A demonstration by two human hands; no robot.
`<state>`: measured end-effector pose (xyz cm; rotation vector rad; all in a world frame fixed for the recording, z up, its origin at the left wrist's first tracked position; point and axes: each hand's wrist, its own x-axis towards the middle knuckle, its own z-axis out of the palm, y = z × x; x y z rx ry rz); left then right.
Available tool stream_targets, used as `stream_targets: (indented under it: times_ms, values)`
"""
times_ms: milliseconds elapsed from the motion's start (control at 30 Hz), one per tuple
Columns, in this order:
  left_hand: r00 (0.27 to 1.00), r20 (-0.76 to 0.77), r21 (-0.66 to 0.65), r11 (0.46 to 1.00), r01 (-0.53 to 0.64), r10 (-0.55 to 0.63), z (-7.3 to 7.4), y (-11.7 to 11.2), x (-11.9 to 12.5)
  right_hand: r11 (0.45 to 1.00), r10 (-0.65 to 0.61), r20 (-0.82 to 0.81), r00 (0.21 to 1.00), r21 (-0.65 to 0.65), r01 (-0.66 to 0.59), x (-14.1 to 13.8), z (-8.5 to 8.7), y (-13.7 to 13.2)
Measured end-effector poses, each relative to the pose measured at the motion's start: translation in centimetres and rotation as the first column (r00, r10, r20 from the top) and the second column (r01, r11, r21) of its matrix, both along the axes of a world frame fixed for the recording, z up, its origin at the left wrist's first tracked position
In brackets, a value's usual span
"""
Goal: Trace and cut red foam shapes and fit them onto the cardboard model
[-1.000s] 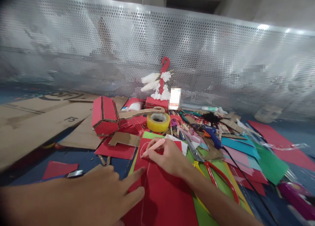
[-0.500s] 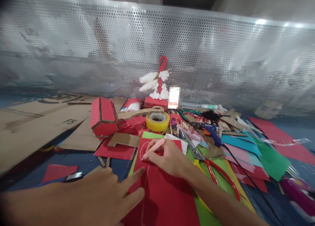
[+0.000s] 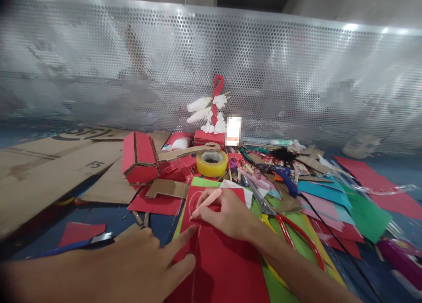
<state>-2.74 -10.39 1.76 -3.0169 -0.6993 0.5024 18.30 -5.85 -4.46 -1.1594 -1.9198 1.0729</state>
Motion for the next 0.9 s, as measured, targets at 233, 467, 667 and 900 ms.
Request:
stream_targets:
  times_ms: [233, 467, 667, 900]
  values:
    - [0.996, 0.08, 0.011, 1.0, 0.025, -0.026, 0.4, 0.0, -0.4, 0.999, 0.0, 0.019, 1.0, 0.041, -0.001, 0.1, 0.5, -0.1]
    - [0.992, 0.101, -0.1, 0.991, 0.087, -0.077, 0.9, 1.6, -1.4, 0.966, -0.117, 0.075, 0.99, 0.241, 0.096, 1.2, 3.3, -1.3]
    - [0.993, 0.069, -0.318, 0.942, 0.11, -0.093, 1.3, 5.5, -1.4, 0.976, -0.115, 0.096, 0.989, 0.195, 0.094, 2.3, 4.4, -3.7]
    - [0.994, 0.023, -0.654, 0.754, -0.067, 0.109, 1.5, 9.0, -0.9, 0.99, 0.073, 0.109, 0.991, 0.115, -0.086, 1.6, 3.1, -5.6]
